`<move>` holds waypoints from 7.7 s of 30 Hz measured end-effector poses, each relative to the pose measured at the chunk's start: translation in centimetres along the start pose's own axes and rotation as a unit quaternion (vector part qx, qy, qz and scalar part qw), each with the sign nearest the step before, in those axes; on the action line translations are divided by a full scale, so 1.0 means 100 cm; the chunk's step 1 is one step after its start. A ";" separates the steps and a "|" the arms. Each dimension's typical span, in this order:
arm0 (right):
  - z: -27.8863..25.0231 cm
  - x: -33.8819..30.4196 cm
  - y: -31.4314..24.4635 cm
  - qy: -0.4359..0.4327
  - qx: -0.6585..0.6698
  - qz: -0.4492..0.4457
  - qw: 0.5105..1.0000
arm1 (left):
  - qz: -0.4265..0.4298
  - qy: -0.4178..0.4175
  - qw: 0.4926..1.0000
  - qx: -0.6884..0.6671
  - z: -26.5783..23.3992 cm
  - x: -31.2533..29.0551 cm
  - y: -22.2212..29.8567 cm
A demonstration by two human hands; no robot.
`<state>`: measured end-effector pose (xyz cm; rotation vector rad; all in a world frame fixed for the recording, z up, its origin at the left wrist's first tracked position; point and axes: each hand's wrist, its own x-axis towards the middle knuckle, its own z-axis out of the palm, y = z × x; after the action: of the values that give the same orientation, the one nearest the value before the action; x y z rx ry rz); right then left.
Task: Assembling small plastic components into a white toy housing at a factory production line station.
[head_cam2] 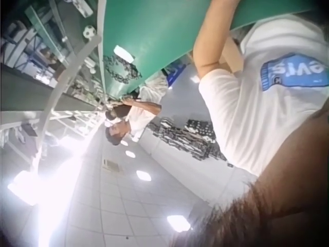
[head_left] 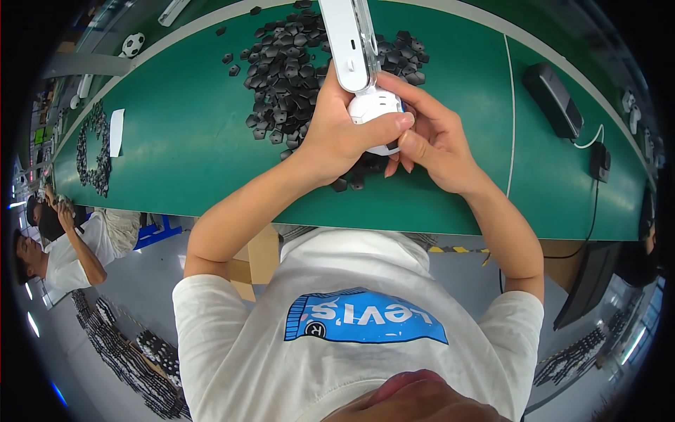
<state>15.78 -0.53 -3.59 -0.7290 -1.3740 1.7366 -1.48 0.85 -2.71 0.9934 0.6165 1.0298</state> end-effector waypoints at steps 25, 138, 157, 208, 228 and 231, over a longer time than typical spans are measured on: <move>-0.005 -0.003 -0.003 -0.018 0.052 -0.046 0.997 | -0.039 -0.056 0.997 0.023 -0.007 -0.004 -0.003; -0.015 0.014 -0.014 0.033 -0.016 0.055 0.998 | 0.274 -0.027 0.859 0.432 -0.027 0.002 -0.011; -0.022 0.016 -0.013 0.022 -0.496 -0.509 0.703 | 0.361 0.022 0.823 0.439 -0.028 0.005 -0.013; -0.015 0.014 -0.031 0.056 -0.043 0.134 0.988 | 0.302 -0.081 0.817 0.485 -0.027 0.003 -0.009; 0.005 0.004 -0.007 0.043 0.073 0.145 0.986 | 0.288 -0.178 0.901 0.271 -0.034 0.001 0.000; 0.004 0.005 -0.005 0.043 0.075 0.146 0.985 | 0.261 -0.169 0.919 0.240 -0.032 -0.002 0.000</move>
<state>15.35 -0.28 -3.05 -0.9458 -1.1062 1.9870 -4.12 1.88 -4.09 1.7966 0.3176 1.1518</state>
